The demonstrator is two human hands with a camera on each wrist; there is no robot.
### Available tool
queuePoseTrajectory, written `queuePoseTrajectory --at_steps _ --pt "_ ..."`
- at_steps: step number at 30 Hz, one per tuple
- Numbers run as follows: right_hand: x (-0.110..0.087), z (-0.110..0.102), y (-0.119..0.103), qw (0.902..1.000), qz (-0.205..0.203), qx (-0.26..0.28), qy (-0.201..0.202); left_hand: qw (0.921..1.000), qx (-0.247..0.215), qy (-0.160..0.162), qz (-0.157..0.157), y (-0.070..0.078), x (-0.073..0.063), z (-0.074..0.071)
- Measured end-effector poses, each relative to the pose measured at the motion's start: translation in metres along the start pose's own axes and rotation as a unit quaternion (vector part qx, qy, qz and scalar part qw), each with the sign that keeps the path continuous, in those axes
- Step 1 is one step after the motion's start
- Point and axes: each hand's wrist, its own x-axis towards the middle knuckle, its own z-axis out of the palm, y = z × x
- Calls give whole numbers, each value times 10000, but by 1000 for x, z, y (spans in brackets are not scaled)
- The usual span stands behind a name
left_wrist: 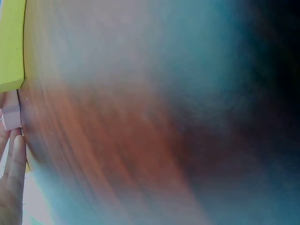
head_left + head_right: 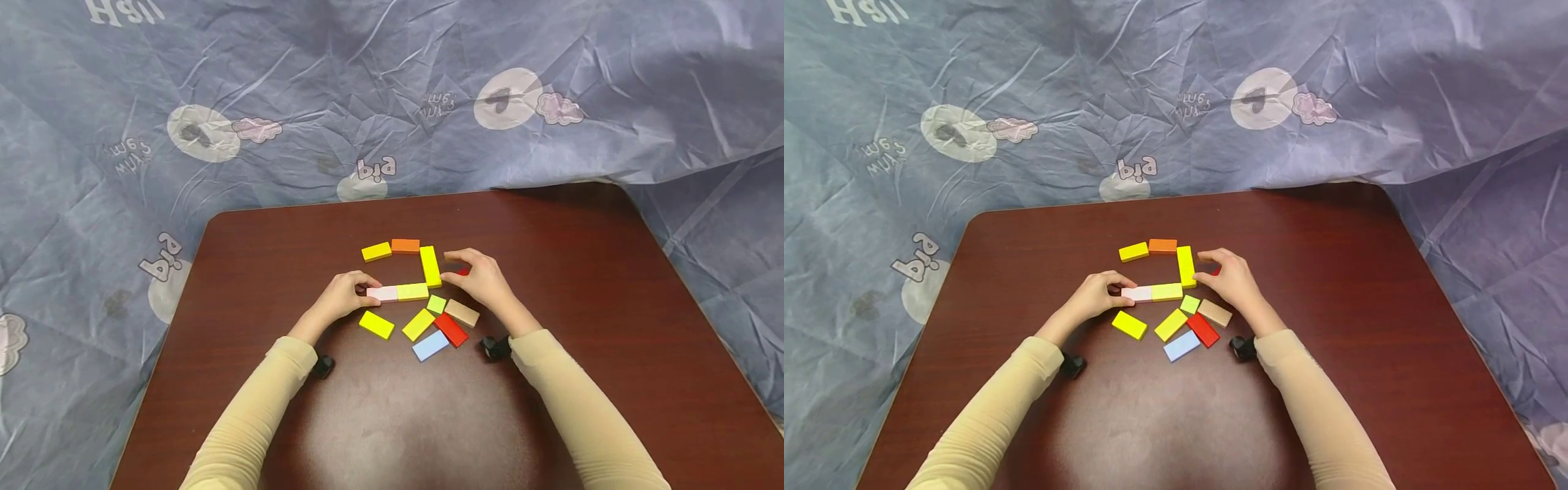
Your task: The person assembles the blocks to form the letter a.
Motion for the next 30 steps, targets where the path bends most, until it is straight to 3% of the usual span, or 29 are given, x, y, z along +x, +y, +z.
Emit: queuePoseTrajectory --at_steps 8,15,30 --pt "-8 -15 26 9986 428 73 285 10000 32 45 -36 1 -2 0" --pt "-14 -15 40 9979 559 -20 313 9999 119 25 -85 4 -2 0" --pt "-14 2 33 9975 580 -328 216 9998 107 -3 -173 6 -2 -1"
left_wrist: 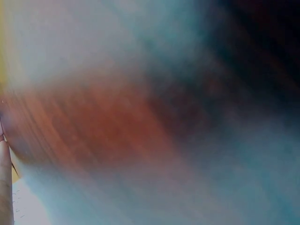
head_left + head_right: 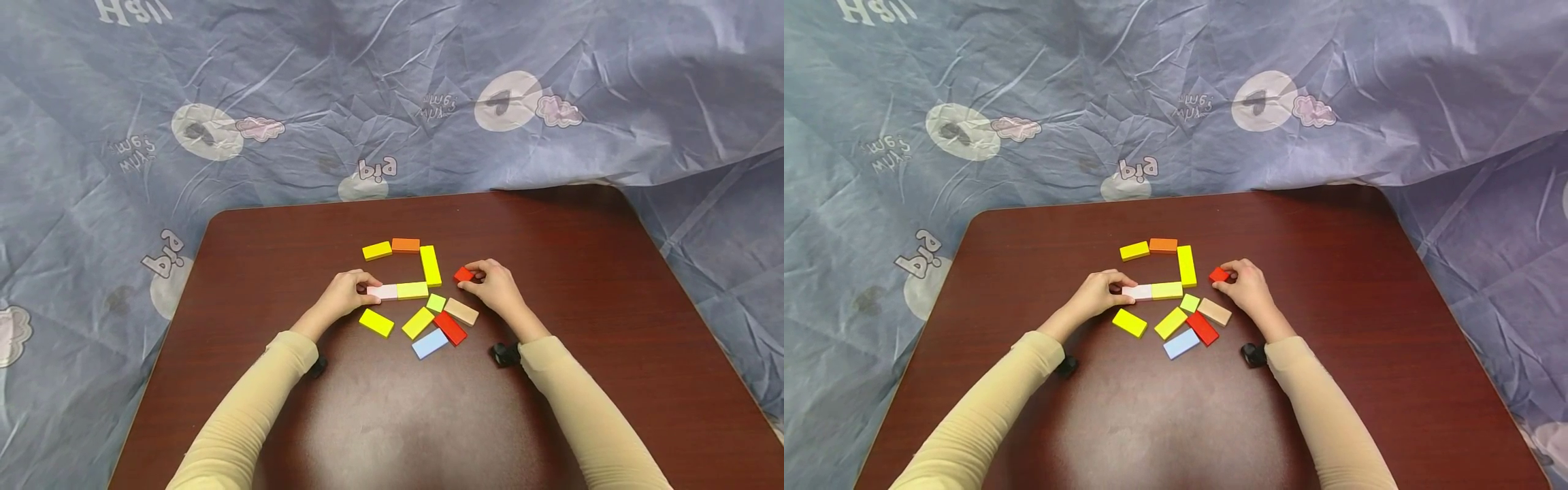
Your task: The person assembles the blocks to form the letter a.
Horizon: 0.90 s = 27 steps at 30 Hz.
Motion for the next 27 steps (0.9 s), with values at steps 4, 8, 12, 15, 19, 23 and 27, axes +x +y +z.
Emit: queuePoseTrajectory --at_steps 4,8,12,15,19,23,27 --pt "-3 2 -3 9999 -35 20 -102 10000 22 18 -6 0 0 1" --pt "-8 5 -4 9997 -147 107 -165 10000 22 49 3 -1 1 1" --pt "-13 9 -6 9989 -379 218 -140 10000 30 68 22 -1 1 2" --pt "-16 12 -7 9982 -515 265 -133 10000 38 85 30 -1 0 2" --pt "-19 14 -9 9978 -563 287 -197 9999 7 113 30 -1 0 3" --pt "-22 16 -12 9975 -542 348 -294 9999 -3 101 8 -1 0 3" --pt "-23 18 -14 9970 -574 382 -338 9999 -11 100 -38 0 -1 3"
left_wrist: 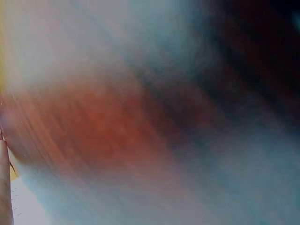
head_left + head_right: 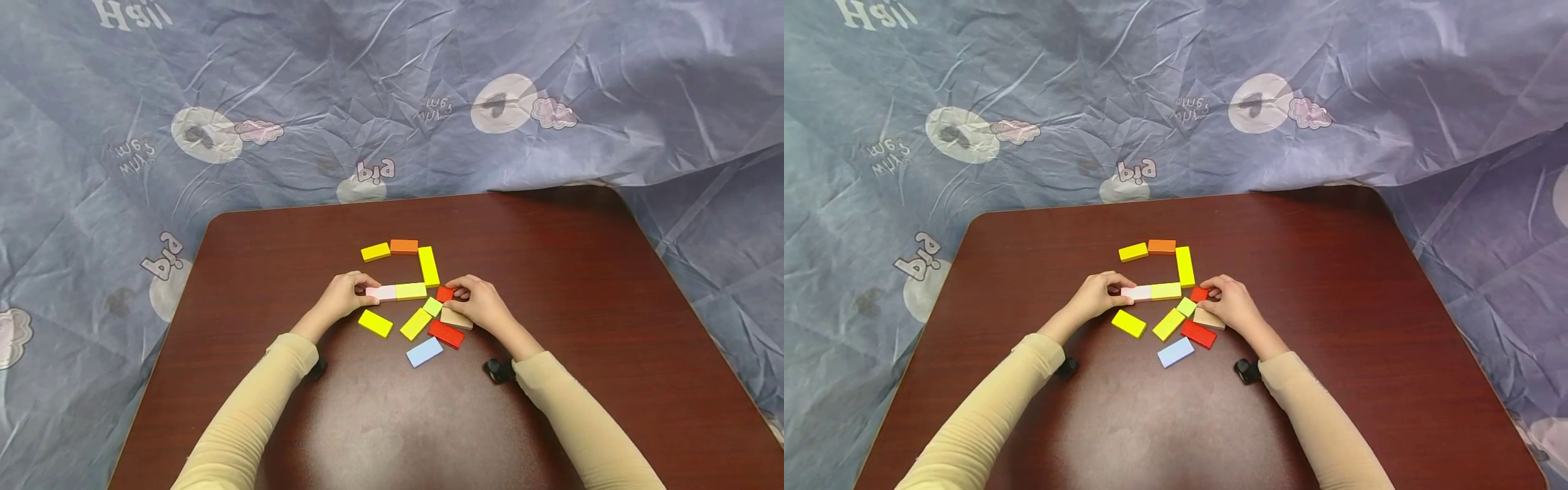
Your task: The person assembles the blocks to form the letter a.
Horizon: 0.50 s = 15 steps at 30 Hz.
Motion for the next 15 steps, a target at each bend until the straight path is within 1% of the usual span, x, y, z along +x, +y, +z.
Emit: queuePoseTrajectory --at_steps 6,10,15 --pt "0 4 -3 9996 -248 -64 -89 10000 -28 -23 -25 -1 0 0" --pt "0 5 -4 9986 -489 -186 -24 10000 -62 -26 -33 -2 0 0" --pt "1 6 -4 9978 -593 -292 22 9999 -105 -48 -61 -2 0 1"
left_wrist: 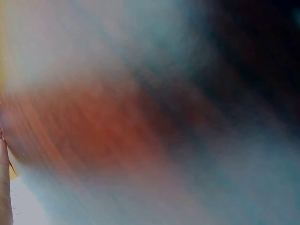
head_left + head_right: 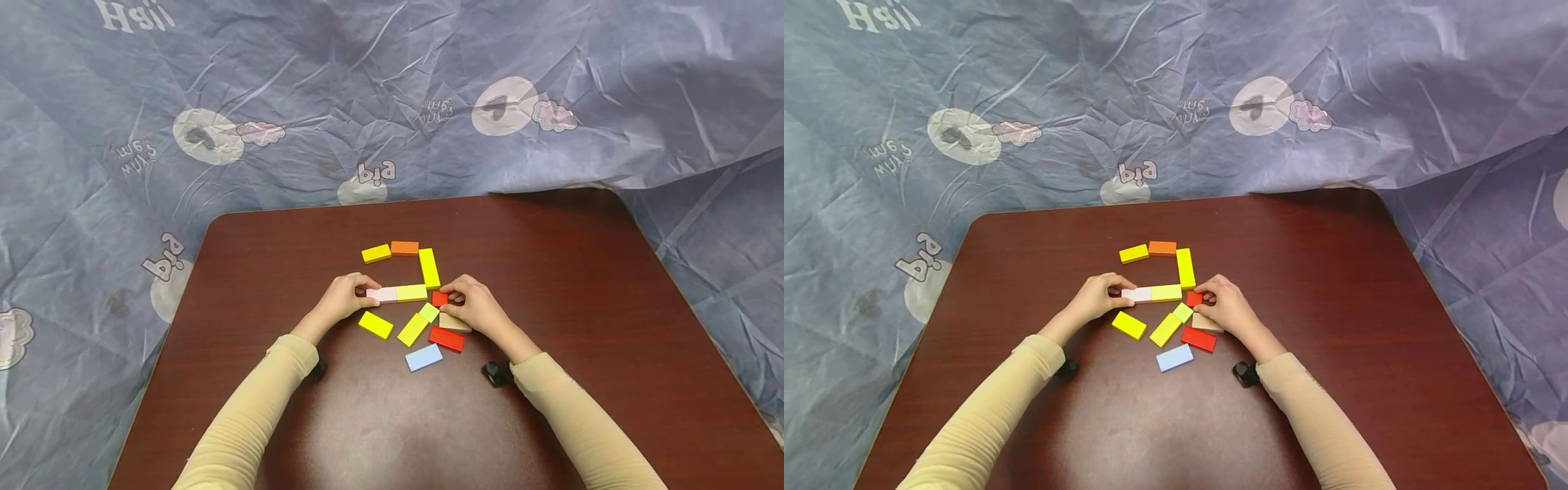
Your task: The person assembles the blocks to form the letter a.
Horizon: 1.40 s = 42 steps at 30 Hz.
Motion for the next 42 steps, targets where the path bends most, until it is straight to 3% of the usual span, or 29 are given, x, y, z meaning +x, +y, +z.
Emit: queuePoseTrajectory --at_steps 26,42 --pt "6 4 -3 9996 -254 94 114 10000 16 -2 -17 0 0 -1" --pt "9 5 -5 9997 -141 121 135 10000 18 11 59 0 0 0"
